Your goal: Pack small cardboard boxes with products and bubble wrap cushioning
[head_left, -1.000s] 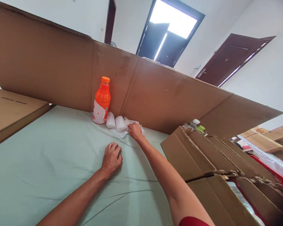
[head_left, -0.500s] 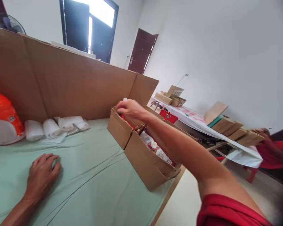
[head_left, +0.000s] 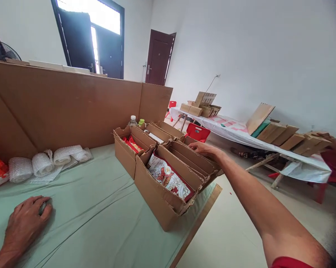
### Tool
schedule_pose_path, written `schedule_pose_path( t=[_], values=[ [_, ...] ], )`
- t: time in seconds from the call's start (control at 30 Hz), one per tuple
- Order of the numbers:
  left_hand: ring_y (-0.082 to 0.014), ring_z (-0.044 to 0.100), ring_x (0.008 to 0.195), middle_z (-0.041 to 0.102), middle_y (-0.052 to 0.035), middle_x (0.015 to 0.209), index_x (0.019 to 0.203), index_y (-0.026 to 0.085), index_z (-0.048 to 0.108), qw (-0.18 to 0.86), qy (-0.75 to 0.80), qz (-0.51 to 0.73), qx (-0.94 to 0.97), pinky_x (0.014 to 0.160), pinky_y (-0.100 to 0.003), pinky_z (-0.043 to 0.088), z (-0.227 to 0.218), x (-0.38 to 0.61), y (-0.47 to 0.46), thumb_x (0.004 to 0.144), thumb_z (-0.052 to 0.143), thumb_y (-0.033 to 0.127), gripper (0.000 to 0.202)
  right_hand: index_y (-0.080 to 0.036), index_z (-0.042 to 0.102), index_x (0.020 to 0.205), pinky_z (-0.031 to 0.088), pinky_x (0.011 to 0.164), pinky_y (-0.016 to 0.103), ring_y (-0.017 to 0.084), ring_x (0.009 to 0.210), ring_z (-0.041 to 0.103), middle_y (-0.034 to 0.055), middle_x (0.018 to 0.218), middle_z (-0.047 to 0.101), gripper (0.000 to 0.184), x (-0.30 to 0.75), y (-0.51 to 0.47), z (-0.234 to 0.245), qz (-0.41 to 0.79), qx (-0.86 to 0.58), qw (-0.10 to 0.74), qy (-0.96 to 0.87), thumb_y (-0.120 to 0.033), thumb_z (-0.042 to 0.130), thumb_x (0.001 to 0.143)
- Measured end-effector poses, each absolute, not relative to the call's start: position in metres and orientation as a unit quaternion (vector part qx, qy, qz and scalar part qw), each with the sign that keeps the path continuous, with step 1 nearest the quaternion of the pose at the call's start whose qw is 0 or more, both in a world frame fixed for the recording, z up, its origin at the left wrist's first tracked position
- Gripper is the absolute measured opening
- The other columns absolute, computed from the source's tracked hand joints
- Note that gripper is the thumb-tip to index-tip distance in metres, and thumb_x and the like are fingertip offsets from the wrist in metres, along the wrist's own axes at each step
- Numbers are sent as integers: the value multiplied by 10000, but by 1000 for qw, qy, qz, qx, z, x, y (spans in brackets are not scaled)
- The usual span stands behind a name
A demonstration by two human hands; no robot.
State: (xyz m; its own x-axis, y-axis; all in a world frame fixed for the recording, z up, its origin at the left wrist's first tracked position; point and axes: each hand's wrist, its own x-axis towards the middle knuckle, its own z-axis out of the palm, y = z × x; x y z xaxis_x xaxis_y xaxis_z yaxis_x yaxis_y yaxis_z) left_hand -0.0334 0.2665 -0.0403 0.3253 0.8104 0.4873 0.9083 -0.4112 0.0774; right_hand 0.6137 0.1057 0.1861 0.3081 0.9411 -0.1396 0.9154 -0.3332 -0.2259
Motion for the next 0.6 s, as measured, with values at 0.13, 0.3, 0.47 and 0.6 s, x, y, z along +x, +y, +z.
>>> schedule_pose_path(
  t=[0.13, 0.3, 0.47, 0.6],
  values=[
    [-315, 667, 1041, 738, -144, 1036, 916, 223, 613, 127, -532, -220, -808, 936, -463, 488, -48, -36, 268, 924, 224, 392, 424, -208, 707, 1187, 481, 914, 298, 265, 1105, 638, 56, 1198, 722, 514, 623, 124, 185, 109, -792, 50, -599, -211, 683, 674],
    [-319, 660, 1071, 732, -166, 1066, 941, 210, 599, 125, -531, -214, -810, 978, -466, 470, -49, -36, 267, 931, 215, 386, 424, -167, 718, 1103, 487, 939, 335, 271, 1067, 658, 96, 1159, 726, 318, 623, 149, 174, 109, -796, 28, -594, -236, 702, 793],
    [-337, 658, 1062, 731, -176, 1057, 912, 201, 620, 104, -542, -225, -803, 986, -488, 471, -44, -33, 265, 910, 268, 393, 401, -160, 664, 1107, 558, 877, 397, 200, 981, 666, 63, 1133, 682, 271, 620, 162, 167, 114, -812, 15, -572, -386, 597, 975],
    [-346, 658, 1001, 734, -172, 1061, 900, 185, 650, 77, -559, -231, -792, 951, -491, 488, -43, -33, 265, 888, 330, 371, 371, -136, 653, 1135, 581, 811, 375, 214, 957, 669, 52, 1130, 669, 299, 608, 161, 169, 95, -835, 29, -542, -373, 635, 953]
  ],
)
